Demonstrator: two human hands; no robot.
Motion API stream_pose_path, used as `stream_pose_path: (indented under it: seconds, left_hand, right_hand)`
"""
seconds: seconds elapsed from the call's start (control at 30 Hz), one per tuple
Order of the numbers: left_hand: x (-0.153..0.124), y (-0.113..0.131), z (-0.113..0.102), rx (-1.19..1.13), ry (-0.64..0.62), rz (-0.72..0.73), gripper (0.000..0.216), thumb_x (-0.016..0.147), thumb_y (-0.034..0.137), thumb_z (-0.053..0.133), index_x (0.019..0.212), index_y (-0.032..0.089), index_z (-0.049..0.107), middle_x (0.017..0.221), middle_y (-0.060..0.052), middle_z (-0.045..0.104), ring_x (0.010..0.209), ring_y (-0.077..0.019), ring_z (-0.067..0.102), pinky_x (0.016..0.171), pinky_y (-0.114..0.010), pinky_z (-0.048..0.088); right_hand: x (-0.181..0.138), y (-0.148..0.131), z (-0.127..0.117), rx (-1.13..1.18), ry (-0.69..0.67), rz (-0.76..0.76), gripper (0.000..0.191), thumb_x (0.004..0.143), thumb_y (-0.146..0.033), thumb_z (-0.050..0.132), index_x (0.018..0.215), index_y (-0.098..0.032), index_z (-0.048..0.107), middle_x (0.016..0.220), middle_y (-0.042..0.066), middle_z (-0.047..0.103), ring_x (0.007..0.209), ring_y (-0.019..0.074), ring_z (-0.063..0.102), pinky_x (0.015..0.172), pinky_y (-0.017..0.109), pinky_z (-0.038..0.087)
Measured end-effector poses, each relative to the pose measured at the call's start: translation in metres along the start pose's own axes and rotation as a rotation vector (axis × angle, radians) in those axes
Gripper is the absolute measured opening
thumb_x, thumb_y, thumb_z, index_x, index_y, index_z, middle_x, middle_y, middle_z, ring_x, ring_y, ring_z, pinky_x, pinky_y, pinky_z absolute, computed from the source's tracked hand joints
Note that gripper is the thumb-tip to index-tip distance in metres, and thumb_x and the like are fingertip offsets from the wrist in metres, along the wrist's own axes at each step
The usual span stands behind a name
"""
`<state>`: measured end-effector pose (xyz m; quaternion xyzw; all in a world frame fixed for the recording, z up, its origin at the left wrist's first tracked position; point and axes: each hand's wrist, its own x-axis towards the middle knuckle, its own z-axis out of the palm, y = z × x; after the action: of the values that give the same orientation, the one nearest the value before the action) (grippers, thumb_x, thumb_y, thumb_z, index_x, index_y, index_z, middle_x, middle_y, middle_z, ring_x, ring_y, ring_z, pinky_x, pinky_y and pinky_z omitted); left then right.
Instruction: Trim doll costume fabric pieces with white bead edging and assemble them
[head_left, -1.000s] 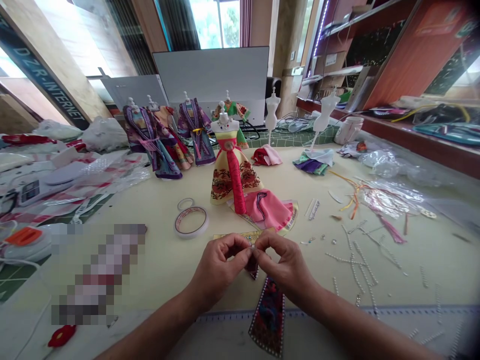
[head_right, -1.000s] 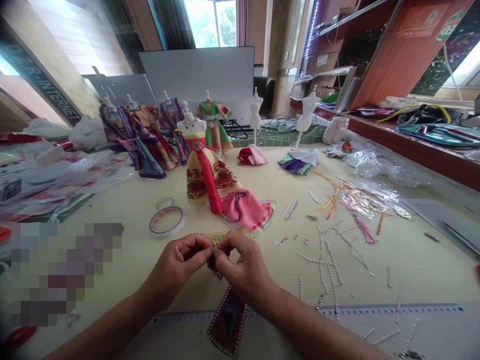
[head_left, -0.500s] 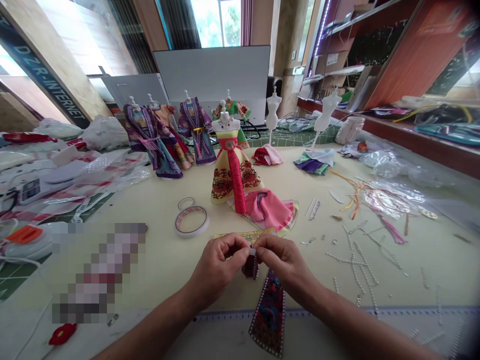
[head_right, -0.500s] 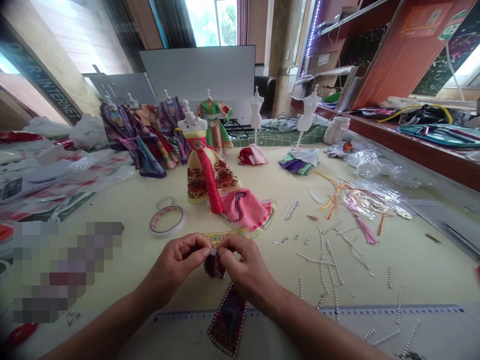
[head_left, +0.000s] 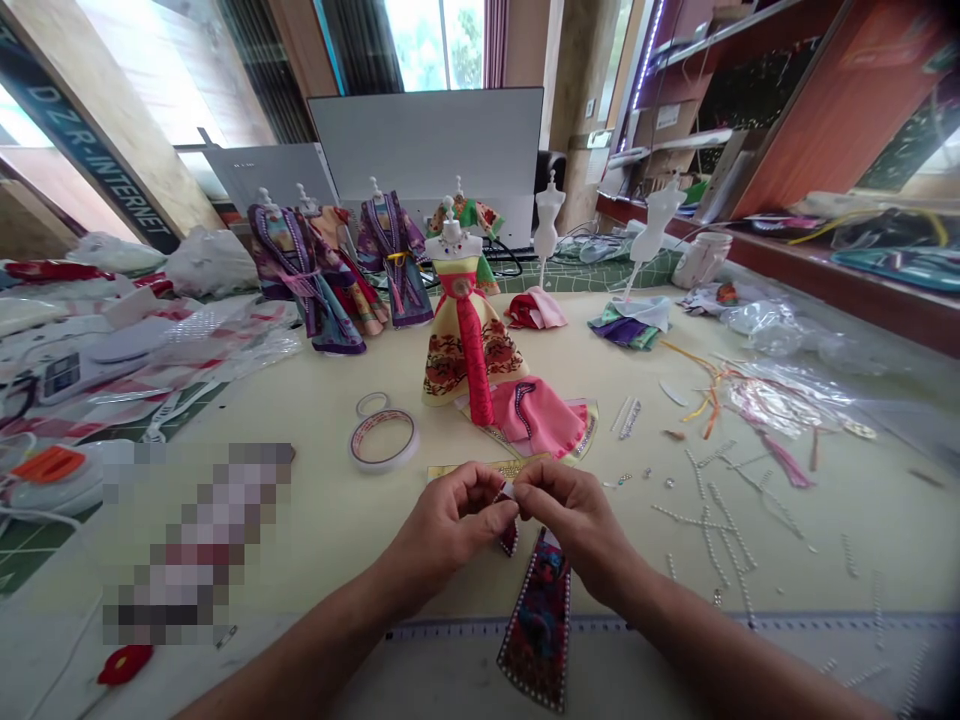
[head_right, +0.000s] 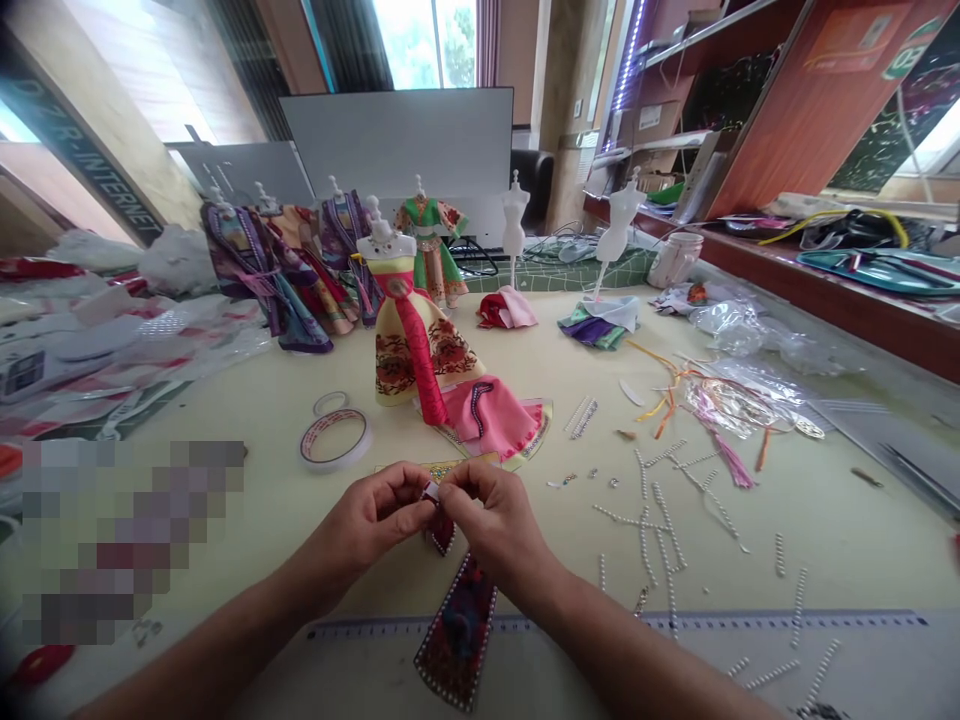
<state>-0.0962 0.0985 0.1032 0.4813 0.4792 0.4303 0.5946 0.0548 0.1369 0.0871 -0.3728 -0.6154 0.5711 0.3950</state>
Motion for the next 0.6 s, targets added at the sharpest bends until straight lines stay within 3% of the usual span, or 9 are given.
stream_pose_path:
  seconds: [0.3, 0.6]
  left_hand:
    - [0.0018, 0.0018, 0.0012, 0.014, 0.131, -0.048, 0.021, 0.073, 0.031, 0.066, 0.068, 0.014, 0.056, 0.054, 0.003, 0.053, 0.049, -0.0071, 0.044, 0.049, -0.021, 0.037]
    - [-0.0004, 0.0008, 0.0036, 0.117, 0.149, -0.015, 0.013, 0.073, 0.025, 0.06, 0.068, 0.014, 0.056, 0.056, 0.003, 0.05, 0.052, -0.0077, 0.044, 0.051, -0.021, 0.037]
  right_hand:
    - [-0.0029, -0.0008, 0.0026, -0.093, 0.012, -0.077, 0.017, 0.079, -0.026, 0.056, 0.064, -0.018, 0.055, 0.057, -0.003, 0.055, 0.053, 0.0094, 0.05, 0.051, 0.022, 0.039]
    - [-0.0043, -0.0039, 0.0037, -0.184, -0.002, -0.099, 0.012, 0.074, -0.019, 0.054, 0.061, -0.018, 0.054, 0.055, -0.003, 0.056, 0.053, 0.0102, 0.052, 0.052, 0.022, 0.042]
